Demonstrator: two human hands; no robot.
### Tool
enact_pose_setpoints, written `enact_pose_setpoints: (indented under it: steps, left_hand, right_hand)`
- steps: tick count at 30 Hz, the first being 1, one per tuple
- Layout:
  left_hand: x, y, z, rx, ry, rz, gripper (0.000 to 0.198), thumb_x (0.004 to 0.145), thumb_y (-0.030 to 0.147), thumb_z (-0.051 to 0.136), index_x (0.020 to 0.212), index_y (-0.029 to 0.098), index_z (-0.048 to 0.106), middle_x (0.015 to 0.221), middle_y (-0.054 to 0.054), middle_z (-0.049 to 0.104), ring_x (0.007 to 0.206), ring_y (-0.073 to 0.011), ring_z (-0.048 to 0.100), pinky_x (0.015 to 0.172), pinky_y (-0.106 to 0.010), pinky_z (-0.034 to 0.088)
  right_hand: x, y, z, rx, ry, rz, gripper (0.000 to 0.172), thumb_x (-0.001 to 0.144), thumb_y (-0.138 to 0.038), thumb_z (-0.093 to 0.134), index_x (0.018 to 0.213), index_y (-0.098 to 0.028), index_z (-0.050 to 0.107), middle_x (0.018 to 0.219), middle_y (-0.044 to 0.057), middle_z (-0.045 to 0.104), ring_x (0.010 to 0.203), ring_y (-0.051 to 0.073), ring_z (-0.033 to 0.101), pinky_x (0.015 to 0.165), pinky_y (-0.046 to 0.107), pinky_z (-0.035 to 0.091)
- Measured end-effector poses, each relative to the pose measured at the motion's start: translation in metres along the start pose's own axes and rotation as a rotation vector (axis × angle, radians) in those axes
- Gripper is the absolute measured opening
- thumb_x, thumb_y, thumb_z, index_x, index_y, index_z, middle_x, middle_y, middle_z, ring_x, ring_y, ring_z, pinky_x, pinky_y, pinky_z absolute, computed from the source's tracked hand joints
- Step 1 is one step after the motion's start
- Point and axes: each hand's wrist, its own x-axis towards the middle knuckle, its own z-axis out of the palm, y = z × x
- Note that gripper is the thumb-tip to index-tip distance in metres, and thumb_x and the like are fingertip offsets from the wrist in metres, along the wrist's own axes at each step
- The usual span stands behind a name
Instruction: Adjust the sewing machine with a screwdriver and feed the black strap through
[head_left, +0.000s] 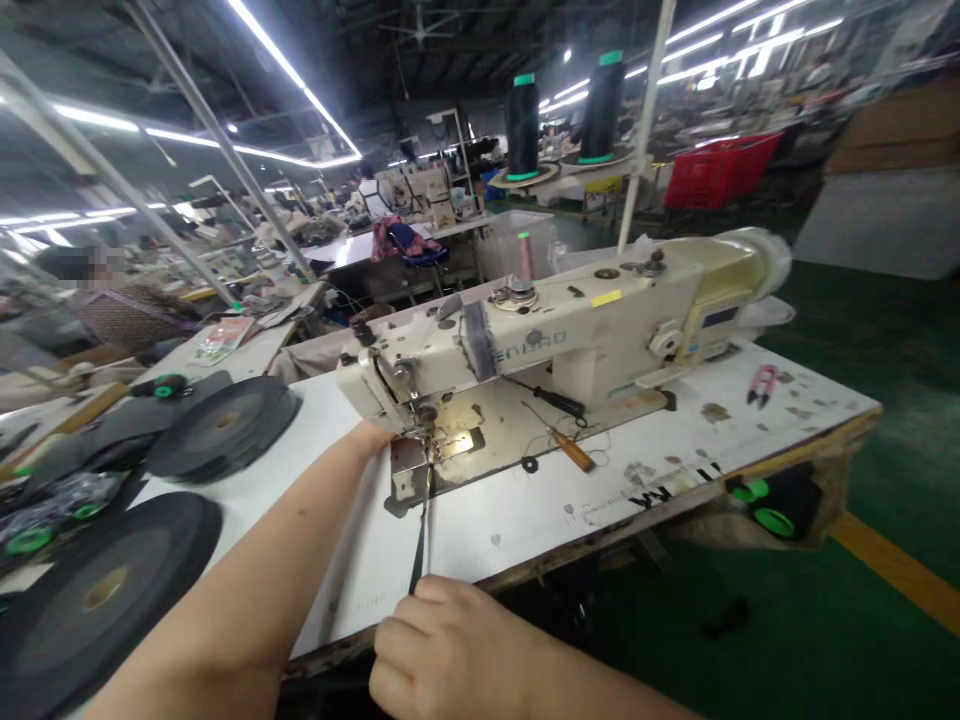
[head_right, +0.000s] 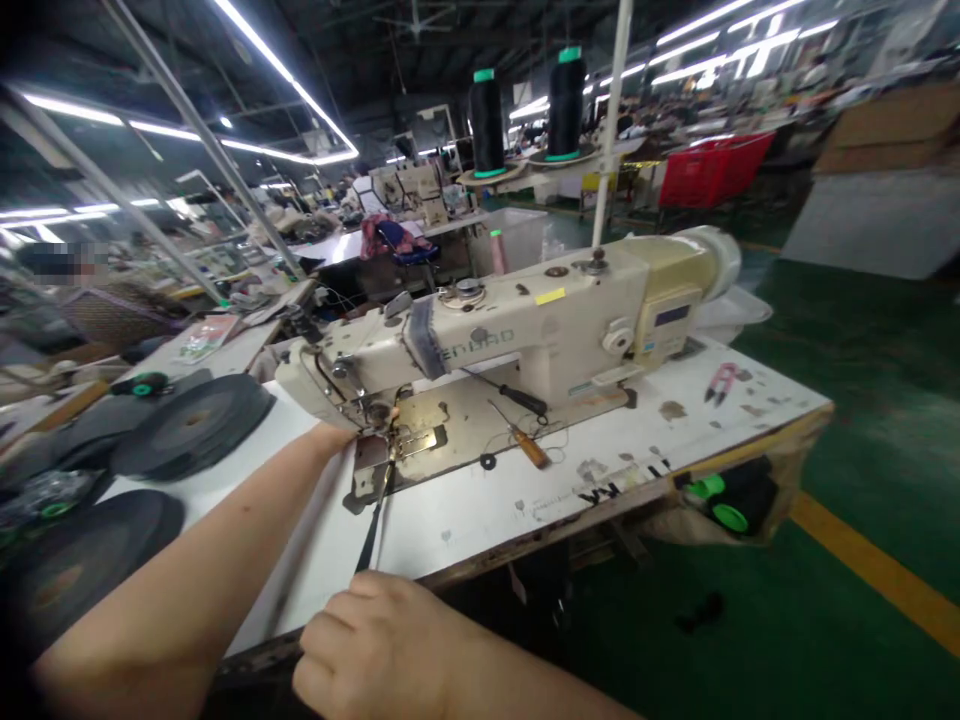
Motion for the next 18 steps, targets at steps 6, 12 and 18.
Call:
enact_pose_setpoints:
  steps: [6, 12, 18]
  left_hand:
    - [-0.001, -0.004, 0.003, -0.039, -0.005, 0.012, 0.051, 0.064, 0.045, 0.084, 0.101, 0.011, 0.073, 0.113, -0.019, 0.073, 0.126, -0.0391, 0.058, 0.116, -0.058, 0.039]
    - [0.002, 0.011, 0.001, -0.028, 0.070, 0.043, 0.047, 0.076, 0.017, 0.071, 0.122, 0.007, 0.067, 0.146, -0.020, 0.054, 0.146, -0.0351, 0.040, 0.128, -0.052, 0.020]
    - [0.006, 0.008, -0.001, -0.037, 0.098, 0.053, 0.044, 0.082, 0.015, 0.067, 0.124, 0.005, 0.065, 0.143, -0.019, 0.057, 0.148, -0.0349, 0.036, 0.129, -0.051, 0.018]
  right_hand:
    - [0.004, 0.003, -0.005, 0.012, -0.006, -0.018, 0.020, 0.090, -0.016, 0.062, 0.075, -0.016, 0.049, 0.076, 0.000, 0.043, 0.071, 0.014, 0.036, 0.064, 0.030, 0.032]
    - [0.005, 0.006, -0.005, 0.006, -0.059, -0.050, 0.019, 0.089, -0.017, 0.065, 0.076, -0.015, 0.051, 0.076, 0.001, 0.043, 0.072, 0.015, 0.036, 0.063, 0.031, 0.029]
    - [0.003, 0.009, 0.002, 0.026, -0.105, -0.044, 0.017, 0.089, -0.017, 0.062, 0.077, -0.015, 0.051, 0.076, 0.002, 0.043, 0.071, 0.017, 0.033, 0.063, 0.033, 0.024]
